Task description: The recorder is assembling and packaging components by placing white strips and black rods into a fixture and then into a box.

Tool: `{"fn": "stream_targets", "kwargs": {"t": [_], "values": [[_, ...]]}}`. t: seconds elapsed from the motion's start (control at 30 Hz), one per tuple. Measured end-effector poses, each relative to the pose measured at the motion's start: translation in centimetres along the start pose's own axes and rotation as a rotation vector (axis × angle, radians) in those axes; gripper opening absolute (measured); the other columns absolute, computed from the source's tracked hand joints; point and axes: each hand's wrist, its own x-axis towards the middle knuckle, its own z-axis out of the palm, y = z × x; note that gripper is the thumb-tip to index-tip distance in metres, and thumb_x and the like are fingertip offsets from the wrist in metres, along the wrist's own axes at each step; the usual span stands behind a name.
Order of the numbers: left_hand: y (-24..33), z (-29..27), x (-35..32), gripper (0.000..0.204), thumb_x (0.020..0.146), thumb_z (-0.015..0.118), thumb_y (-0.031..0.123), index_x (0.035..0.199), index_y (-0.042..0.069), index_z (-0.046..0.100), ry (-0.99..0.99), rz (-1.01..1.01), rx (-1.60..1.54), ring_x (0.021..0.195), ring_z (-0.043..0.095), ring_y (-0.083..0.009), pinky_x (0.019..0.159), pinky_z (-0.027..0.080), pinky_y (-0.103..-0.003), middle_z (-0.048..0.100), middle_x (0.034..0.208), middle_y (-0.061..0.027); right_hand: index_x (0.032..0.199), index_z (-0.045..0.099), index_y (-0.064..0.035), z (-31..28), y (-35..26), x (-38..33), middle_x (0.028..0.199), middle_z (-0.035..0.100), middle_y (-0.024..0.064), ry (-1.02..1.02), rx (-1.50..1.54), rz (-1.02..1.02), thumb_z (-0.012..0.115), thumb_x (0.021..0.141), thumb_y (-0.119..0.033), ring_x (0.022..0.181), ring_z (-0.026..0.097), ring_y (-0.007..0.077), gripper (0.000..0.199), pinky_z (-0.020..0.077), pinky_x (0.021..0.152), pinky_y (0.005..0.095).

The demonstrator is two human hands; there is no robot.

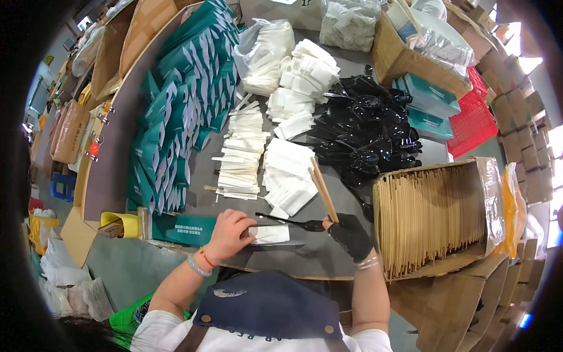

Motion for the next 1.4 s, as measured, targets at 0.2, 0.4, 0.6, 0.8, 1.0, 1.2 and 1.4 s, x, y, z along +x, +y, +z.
{"fn": "stream_targets", "kwargs": {"t": [0.2, 0.4, 0.6, 0.8, 1.0, 1.2, 1.4], "values": [[1.1, 0.6, -4.5, 0.033, 0.075, 0.071, 0.019, 0.107, 0.014, 0.065, 0.022, 0.136, 0.190, 0.099, 0.053, -0.0209, 0.080, 0.039, -0.037, 0.060, 0.107, 0.0034, 0.107, 0.068, -0.0082, 4.6, 2.9, 2.0, 0.077, 0.067, 0.0121, -0.159, -0.670, -0.013, 0.066, 0.089, -0.032, 0.074, 0.065, 0.0287, 0.030, 0.0499, 0.070, 0.0380], [-0.9, -1.7, -5.9, 0.054, 0.064, 0.081, 0.020, 0.115, 0.013, 0.063, 0.070, 0.075, 0.171, 0.107, 0.050, -0.0267, 0.091, 0.040, -0.041, 0.058, 0.120, -0.0001, 0.118, 0.066, -0.0215, 5.1, 2.0, -0.2, 0.088, 0.064, 0.0074, -0.040, -1.027, -0.377, 0.069, 0.085, -0.029, 0.076, 0.064, 0.0282, 0.034, 0.0509, 0.067, 0.0400], [-2.4, -2.8, -5.0, 0.074, 0.059, 0.086, 0.027, 0.125, 0.007, 0.057, -0.022, -0.019, 0.119, 0.119, 0.045, -0.0344, 0.102, 0.036, -0.049, 0.052, 0.129, -0.0103, 0.121, 0.066, -0.0258, 4.7, 3.8, 0.5, 0.085, 0.065, 0.0040, -0.167, -1.218, -0.724, 0.068, 0.082, -0.018, 0.070, 0.061, 0.0243, 0.039, 0.0484, 0.059, 0.0392], [-0.3, 0.0, -2.4, 0.074, 0.054, 0.087, 0.023, 0.121, 0.006, 0.059, 0.009, 0.044, 0.021, 0.113, 0.049, -0.0314, 0.101, 0.038, -0.045, 0.054, 0.124, -0.0080, 0.107, 0.070, -0.0137, 11.0, 4.4, 1.1, 0.095, 0.067, 0.0132, -0.262, -0.907, -0.722, 0.069, 0.083, -0.020, 0.086, 0.063, 0.0314, 0.025, 0.0514, 0.073, 0.0412], [0.1, -0.4, -1.9, 0.077, 0.055, 0.086, 0.019, 0.125, 0.006, 0.055, -0.057, 0.057, 0.099, 0.113, 0.048, -0.0306, 0.097, 0.039, -0.044, 0.053, 0.125, -0.0082, 0.084, 0.068, -0.0073, 7.1, 6.4, 0.9, 0.078, 0.064, 0.0118, -0.009, -0.725, -0.392, 0.073, 0.077, -0.015, 0.079, 0.063, 0.0310, 0.011, 0.0501, 0.069, 0.0387], [0.0, -0.3, -0.3, 0.075, 0.061, 0.081, 0.016, 0.131, 0.018, 0.053, -0.107, 0.143, 0.201, 0.110, 0.049, -0.0311, 0.092, 0.040, -0.043, 0.053, 0.121, -0.0094, 0.106, 0.058, -0.0071, 12.8, 5.0, 0.9, 0.097, 0.060, 0.0117, -0.091, -0.509, -0.516, 0.080, 0.072, -0.024, 0.086, 0.061, 0.0332, 0.044, 0.0481, 0.073, 0.0401], [2.5, -3.0, 0.6, 0.014, 0.074, 0.062, 0.013, 0.088, 0.015, 0.064, -0.373, 0.206, 0.274, 0.096, 0.053, -0.0315, 0.073, 0.045, -0.043, 0.054, 0.098, -0.0115, 0.107, 0.063, -0.0135, 9.9, 1.4, 0.4, 0.097, 0.058, 0.0093, -0.143, -1.251, -0.651, 0.079, 0.061, -0.043, 0.091, 0.058, 0.0291, 0.057, 0.0435, 0.074, 0.0427]]}}
